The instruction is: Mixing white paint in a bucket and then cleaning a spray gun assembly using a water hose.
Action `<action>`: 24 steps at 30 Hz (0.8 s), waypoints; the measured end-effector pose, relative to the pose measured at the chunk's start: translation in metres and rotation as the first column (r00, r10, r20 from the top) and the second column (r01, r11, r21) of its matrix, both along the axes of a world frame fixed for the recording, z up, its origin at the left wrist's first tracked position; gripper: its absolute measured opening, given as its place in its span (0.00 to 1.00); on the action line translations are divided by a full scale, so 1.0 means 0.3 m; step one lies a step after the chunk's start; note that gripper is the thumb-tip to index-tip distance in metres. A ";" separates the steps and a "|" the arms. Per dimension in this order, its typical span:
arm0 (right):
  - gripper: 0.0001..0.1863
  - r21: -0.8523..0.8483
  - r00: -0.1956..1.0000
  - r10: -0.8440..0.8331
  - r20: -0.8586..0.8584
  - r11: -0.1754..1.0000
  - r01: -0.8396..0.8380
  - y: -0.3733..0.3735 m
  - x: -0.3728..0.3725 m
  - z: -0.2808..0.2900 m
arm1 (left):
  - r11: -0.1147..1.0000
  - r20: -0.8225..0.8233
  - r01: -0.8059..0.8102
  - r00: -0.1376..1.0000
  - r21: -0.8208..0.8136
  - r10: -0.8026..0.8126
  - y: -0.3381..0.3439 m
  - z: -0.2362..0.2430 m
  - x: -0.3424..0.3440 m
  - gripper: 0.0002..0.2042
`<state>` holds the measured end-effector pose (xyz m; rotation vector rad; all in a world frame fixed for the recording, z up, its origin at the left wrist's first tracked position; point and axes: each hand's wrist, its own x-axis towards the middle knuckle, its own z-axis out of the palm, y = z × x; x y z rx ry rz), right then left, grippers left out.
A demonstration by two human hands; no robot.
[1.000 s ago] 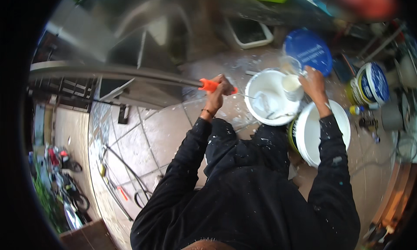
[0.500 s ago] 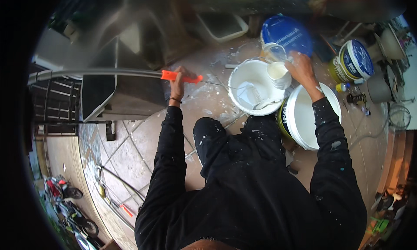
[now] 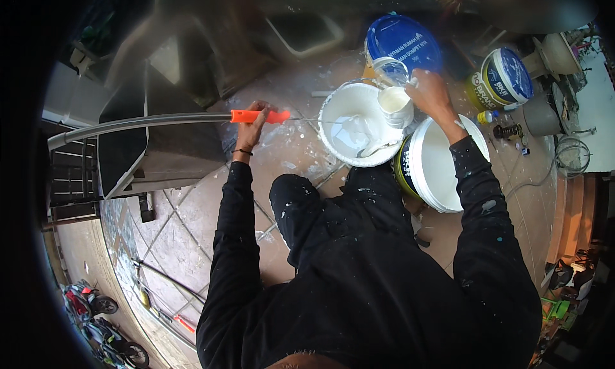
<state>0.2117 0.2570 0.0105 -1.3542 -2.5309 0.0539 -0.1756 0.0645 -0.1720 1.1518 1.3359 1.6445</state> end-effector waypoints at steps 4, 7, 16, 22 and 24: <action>0.17 -0.046 1.000 0.004 0.021 0.999 -0.003 0.004 -0.021 -0.013 | 0.972 -0.250 -0.069 0.968 -0.225 0.011 -0.030 -0.024 -0.066 0.12; 0.19 -0.043 1.000 0.000 0.025 0.999 0.001 0.005 -0.026 -0.027 | 0.972 -0.233 -0.069 0.972 -0.223 0.016 -0.033 -0.035 -0.071 0.11; 0.22 -0.085 1.000 0.009 0.030 0.996 -0.007 -0.001 -0.013 -0.068 | 0.962 0.041 -0.046 0.997 -0.271 0.060 -0.088 -0.060 -0.003 0.21; 0.21 -0.058 0.999 0.020 -0.032 0.998 -0.021 -0.009 -0.005 -0.114 | 0.972 0.056 -0.087 0.993 -0.219 0.101 -0.163 -0.053 0.077 0.28; 0.20 -0.034 0.998 0.024 -0.055 0.999 -0.026 -0.014 0.000 -0.128 | 0.914 -0.073 -0.233 0.972 -0.331 0.221 -0.203 -0.039 0.131 0.25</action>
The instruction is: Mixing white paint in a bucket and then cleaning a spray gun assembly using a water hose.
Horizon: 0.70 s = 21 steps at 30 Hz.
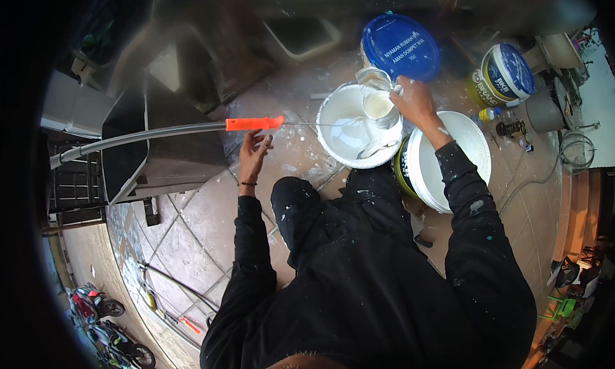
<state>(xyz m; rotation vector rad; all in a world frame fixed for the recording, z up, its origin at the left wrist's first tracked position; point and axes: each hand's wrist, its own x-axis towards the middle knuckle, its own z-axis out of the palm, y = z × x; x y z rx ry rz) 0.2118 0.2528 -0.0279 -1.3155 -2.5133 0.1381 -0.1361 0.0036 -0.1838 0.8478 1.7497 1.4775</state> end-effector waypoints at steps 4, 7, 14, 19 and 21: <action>0.15 0.067 0.979 0.136 -0.153 0.990 -0.127 -0.020 0.017 -0.001 | 0.992 0.046 -0.127 0.991 0.007 0.127 -0.081 0.007 0.157 0.23; 0.11 0.138 0.969 0.179 -0.171 0.978 -0.156 -0.046 0.041 0.026 | 0.993 0.110 -0.115 0.987 0.000 0.114 -0.129 -0.012 0.274 0.21; 0.10 0.231 0.993 0.105 -0.054 0.969 -0.089 -0.105 0.269 0.215 | 0.998 0.098 -0.014 0.995 -0.068 0.021 -0.237 -0.042 0.359 0.19; 0.14 0.181 0.999 -0.035 0.015 0.983 0.032 -0.179 0.538 0.268 | 0.999 -0.013 -0.021 1.000 -0.036 0.021 -0.318 -0.031 0.311 0.16; 0.12 0.196 0.985 -0.119 0.125 0.976 0.093 -0.206 0.608 0.193 | 0.991 -0.057 -0.067 0.997 -0.111 0.061 -0.324 -0.025 0.300 0.15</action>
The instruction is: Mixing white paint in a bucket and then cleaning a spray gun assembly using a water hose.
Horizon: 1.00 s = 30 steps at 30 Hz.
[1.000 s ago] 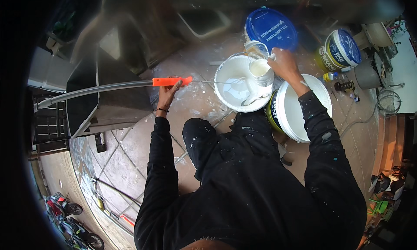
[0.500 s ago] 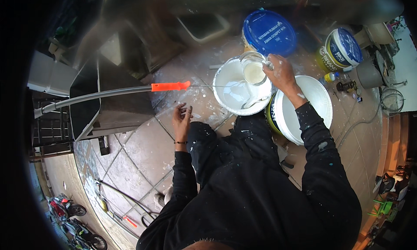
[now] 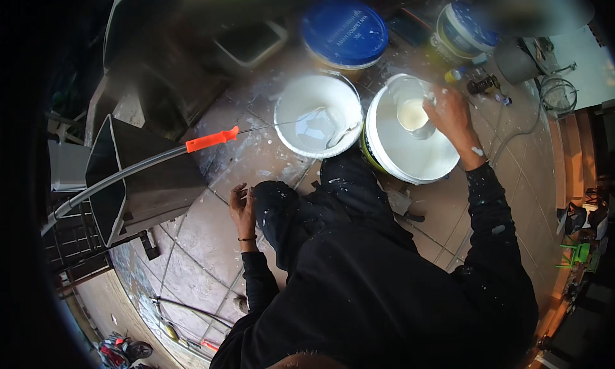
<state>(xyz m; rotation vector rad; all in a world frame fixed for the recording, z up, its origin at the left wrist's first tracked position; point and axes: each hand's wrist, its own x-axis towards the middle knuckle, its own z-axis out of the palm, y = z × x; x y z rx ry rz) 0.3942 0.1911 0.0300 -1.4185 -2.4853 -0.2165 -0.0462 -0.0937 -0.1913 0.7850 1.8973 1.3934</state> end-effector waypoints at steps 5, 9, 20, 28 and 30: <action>0.08 -0.128 0.925 -0.184 0.331 0.963 0.237 0.011 0.065 -0.289 | 0.999 -0.078 0.029 0.997 0.040 -0.025 0.017 0.042 0.010 0.15; 0.06 0.057 0.877 -0.219 0.428 0.975 0.215 0.006 0.059 -0.466 | 0.998 -0.125 0.064 0.990 -0.008 -0.064 0.009 0.082 0.038 0.16; 0.07 -0.104 0.967 0.034 0.252 0.995 -0.008 -0.013 0.003 -0.702 | 1.000 -0.132 0.027 0.991 -0.011 -0.028 -0.053 0.051 0.048 0.15; 0.06 -0.364 0.849 0.040 0.527 0.914 0.182 0.012 -0.074 -0.762 | 0.998 -0.154 0.034 0.987 -0.043 -0.040 -0.034 0.097 0.031 0.14; 0.06 -0.386 0.869 0.039 0.493 0.905 0.179 0.010 -0.089 -0.760 | 0.999 -0.171 0.035 0.985 -0.023 -0.038 -0.031 0.106 0.028 0.14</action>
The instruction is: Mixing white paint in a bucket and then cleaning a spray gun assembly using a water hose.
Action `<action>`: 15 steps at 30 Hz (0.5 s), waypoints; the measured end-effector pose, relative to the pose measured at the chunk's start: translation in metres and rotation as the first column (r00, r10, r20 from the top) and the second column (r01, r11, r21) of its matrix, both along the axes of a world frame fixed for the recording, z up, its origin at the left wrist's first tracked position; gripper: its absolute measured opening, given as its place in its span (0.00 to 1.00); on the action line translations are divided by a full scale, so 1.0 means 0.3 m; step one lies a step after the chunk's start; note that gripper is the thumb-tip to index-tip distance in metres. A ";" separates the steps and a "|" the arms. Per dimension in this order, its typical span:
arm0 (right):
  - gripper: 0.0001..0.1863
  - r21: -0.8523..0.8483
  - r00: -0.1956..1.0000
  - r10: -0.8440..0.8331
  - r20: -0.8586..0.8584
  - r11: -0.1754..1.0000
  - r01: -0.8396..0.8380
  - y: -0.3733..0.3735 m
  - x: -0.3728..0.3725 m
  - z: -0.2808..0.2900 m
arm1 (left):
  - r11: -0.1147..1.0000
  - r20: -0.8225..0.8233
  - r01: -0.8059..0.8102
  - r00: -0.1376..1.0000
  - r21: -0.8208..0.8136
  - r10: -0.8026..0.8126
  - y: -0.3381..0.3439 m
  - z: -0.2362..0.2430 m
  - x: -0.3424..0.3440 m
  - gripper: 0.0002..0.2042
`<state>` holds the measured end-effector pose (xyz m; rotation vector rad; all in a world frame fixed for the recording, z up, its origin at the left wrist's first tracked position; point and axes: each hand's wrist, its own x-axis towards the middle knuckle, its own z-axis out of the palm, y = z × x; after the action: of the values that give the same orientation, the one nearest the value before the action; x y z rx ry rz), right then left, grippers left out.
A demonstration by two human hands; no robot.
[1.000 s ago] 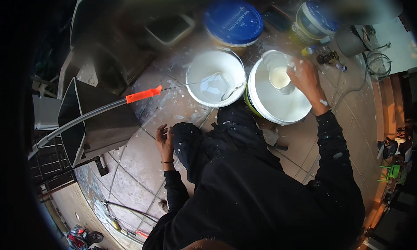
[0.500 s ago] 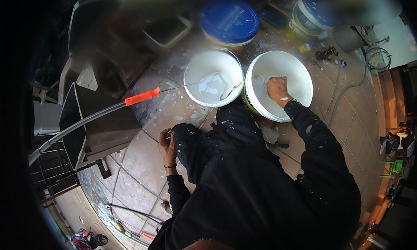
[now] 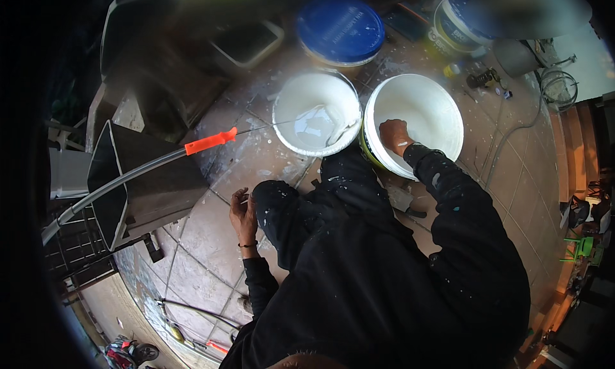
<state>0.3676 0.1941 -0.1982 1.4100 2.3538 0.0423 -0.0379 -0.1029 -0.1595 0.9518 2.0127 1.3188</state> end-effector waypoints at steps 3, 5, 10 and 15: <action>0.08 0.039 0.986 0.009 -0.165 0.999 -0.003 0.002 0.015 0.030 | 1.000 -0.016 0.006 1.000 -0.012 -0.007 -0.003 0.008 -0.005 0.14; 0.09 0.093 0.955 0.036 -0.294 0.996 -0.009 0.004 0.053 0.066 | 0.999 -0.015 0.014 1.000 -0.044 -0.015 -0.007 0.008 -0.007 0.14; 0.14 0.097 0.908 -0.213 -0.360 0.960 0.264 -0.003 0.208 0.185 | 0.997 -0.041 0.041 0.998 -0.062 -0.043 0.003 0.007 -0.003 0.14; 0.17 0.160 0.826 -0.300 -0.478 0.894 0.418 -0.026 0.285 0.323 | 0.994 0.001 0.111 0.994 0.005 -0.111 0.073 0.041 0.047 0.13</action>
<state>0.4531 0.1864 -0.1011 2.1828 2.4382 -0.0910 -0.0238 -0.0811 -0.1473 1.0491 1.9279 1.2643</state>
